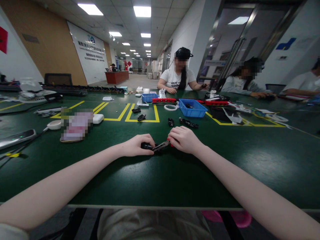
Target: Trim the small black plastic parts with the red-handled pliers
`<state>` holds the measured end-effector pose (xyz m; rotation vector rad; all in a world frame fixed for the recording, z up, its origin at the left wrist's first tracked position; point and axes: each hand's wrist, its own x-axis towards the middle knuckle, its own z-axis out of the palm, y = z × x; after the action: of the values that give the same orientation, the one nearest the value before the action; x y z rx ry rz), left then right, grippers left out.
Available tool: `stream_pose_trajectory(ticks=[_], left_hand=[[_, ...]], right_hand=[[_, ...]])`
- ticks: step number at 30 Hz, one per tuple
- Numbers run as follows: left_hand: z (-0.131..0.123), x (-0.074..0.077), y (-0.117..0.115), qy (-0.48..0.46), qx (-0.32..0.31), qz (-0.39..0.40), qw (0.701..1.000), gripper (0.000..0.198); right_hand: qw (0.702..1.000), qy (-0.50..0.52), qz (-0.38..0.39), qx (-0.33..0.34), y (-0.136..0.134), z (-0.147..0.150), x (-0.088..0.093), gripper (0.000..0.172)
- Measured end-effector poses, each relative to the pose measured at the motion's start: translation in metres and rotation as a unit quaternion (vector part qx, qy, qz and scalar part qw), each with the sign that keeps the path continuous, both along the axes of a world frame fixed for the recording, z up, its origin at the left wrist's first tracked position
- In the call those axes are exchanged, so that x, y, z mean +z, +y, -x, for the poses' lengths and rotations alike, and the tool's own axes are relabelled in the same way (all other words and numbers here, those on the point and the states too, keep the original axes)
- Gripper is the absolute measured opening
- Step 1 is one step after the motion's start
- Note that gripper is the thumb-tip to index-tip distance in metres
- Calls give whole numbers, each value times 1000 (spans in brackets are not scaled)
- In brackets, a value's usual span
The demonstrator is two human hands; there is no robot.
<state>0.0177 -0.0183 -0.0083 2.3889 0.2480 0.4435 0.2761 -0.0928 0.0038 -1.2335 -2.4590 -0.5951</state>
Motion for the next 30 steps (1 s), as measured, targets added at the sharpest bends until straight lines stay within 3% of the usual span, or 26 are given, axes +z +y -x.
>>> stream_pose_trajectory(ticks=[11, 30], left_hand=[[1, 0, -1, 0, -3, 5, 1000, 17], [1, 0, -1, 5, 4, 11, 1000, 19]], right_hand=[[999, 34, -23, 4, 0, 0, 0, 31], [1000, 15, 2, -27, 3, -3, -1, 37]])
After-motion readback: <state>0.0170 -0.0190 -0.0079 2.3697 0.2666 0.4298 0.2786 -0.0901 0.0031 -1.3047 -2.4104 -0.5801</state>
